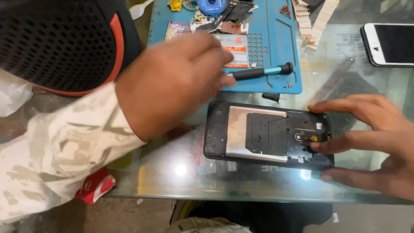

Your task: The person aligns and presses the back cover onto a smartphone, then uses a screwdriver to fasten screws around the camera module area. The device is handled repeatedly to check fit and alignment during the process.

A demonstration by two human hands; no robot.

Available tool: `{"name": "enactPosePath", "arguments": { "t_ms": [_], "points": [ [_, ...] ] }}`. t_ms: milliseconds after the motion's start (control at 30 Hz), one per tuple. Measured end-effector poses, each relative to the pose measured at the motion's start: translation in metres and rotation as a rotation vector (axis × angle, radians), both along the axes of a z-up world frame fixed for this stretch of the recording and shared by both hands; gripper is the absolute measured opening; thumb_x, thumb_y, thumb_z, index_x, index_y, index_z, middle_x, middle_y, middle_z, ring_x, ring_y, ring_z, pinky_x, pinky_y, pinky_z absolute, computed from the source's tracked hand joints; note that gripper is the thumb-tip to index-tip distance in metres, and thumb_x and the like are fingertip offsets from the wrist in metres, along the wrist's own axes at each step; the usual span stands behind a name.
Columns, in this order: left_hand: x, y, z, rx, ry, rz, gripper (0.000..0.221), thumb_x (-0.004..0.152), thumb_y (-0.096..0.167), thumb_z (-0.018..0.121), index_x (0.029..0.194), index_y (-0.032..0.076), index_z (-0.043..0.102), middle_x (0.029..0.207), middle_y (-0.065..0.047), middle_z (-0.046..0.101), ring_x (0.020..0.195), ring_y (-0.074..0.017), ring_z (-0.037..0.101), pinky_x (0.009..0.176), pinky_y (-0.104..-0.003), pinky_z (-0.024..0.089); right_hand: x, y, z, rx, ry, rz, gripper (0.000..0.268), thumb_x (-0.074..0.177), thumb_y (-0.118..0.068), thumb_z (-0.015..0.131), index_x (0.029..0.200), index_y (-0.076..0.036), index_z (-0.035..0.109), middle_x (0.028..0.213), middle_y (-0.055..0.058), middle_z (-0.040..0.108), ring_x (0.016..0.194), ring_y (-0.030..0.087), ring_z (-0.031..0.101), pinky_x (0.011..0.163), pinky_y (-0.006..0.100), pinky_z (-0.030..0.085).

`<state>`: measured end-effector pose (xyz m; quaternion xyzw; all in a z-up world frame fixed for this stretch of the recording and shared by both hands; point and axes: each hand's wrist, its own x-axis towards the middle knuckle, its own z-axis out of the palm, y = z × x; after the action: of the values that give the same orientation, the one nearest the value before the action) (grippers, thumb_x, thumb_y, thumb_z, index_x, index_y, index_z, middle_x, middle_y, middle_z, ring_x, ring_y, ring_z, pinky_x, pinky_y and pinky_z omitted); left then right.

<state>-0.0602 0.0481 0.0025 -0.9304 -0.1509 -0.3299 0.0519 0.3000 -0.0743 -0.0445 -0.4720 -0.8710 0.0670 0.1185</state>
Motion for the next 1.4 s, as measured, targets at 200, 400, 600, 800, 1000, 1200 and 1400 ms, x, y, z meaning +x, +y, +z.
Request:
{"name": "enactPosePath", "arguments": {
  "t_ms": [200,400,600,800,1000,1200,1400],
  "points": [
    [0.013,0.02,-0.016,-0.047,0.249,-0.078,0.034,0.092,0.02,0.076,0.115,-0.002,0.067,0.11,-0.014,0.062,0.104,-0.0342,0.064,0.085,-0.044,0.054,-0.013,0.004,-0.006,-0.039,0.151,0.02,0.05,0.05,-0.034,0.089,0.096,-0.019,0.077,0.147,0.016,0.055,0.136,0.033,0.053,0.109,0.052,0.042],
    [0.031,0.042,-0.022,-0.188,0.162,-0.116,0.036,0.085,0.032,0.081,0.098,-0.001,0.072,0.107,-0.021,0.061,0.095,-0.0369,0.065,0.08,-0.044,0.052,-0.022,0.003,0.006,-0.075,0.152,0.008,0.052,0.056,-0.032,0.089,0.105,-0.022,0.075,0.151,0.014,0.054,0.142,0.034,0.049,0.112,0.052,0.038],
    [0.029,0.045,-0.028,-0.278,0.119,-0.092,0.022,0.095,0.02,0.083,0.096,-0.001,0.074,0.095,-0.015,0.068,0.086,-0.0339,0.068,0.077,-0.042,0.054,-0.021,0.0,0.007,-0.132,0.156,-0.021,0.054,0.057,-0.029,0.088,0.109,-0.02,0.073,0.155,0.012,0.051,0.143,0.033,0.047,0.113,0.05,0.038],
    [0.036,0.03,-0.006,-0.768,-0.205,-0.162,0.016,0.104,0.011,0.07,0.113,-0.002,0.066,0.098,-0.009,0.072,0.083,-0.0146,0.069,0.072,-0.03,0.055,-0.022,-0.001,0.016,-0.182,0.301,0.044,0.073,0.066,-0.033,0.088,0.132,-0.013,0.064,0.154,0.012,0.052,0.139,0.034,0.048,0.108,0.046,0.043],
    [0.04,0.011,0.009,-1.198,-0.356,-0.336,0.047,0.103,0.002,0.064,0.145,0.002,0.044,0.109,-0.01,0.072,0.108,-0.0108,0.076,0.09,-0.026,0.066,-0.036,0.015,0.03,-0.189,0.669,-0.404,0.032,0.092,-0.013,0.068,0.123,-0.005,0.067,0.119,0.007,0.069,0.106,0.018,0.064,0.089,0.034,0.054],
    [0.053,-0.006,-0.008,-1.102,-0.482,-0.196,0.03,0.095,-0.005,0.069,0.123,-0.006,0.056,0.117,-0.013,0.064,0.105,-0.0141,0.067,0.094,-0.028,0.063,-0.041,0.115,0.067,-0.164,0.104,-0.092,0.018,0.094,-0.023,0.08,0.106,-0.009,0.079,0.081,0.003,0.071,0.072,0.017,0.061,0.061,0.033,0.046],
    [0.046,0.0,-0.014,-1.145,-0.475,-0.051,0.022,0.1,0.0,0.062,0.12,-0.003,0.054,0.101,-0.01,0.071,0.09,-0.0111,0.072,0.08,-0.025,0.064,-0.035,0.139,0.059,-0.295,0.193,0.028,0.026,0.09,-0.032,0.077,0.103,-0.01,0.078,0.09,0.002,0.067,0.076,0.014,0.061,0.06,0.032,0.047]
  ]
}}
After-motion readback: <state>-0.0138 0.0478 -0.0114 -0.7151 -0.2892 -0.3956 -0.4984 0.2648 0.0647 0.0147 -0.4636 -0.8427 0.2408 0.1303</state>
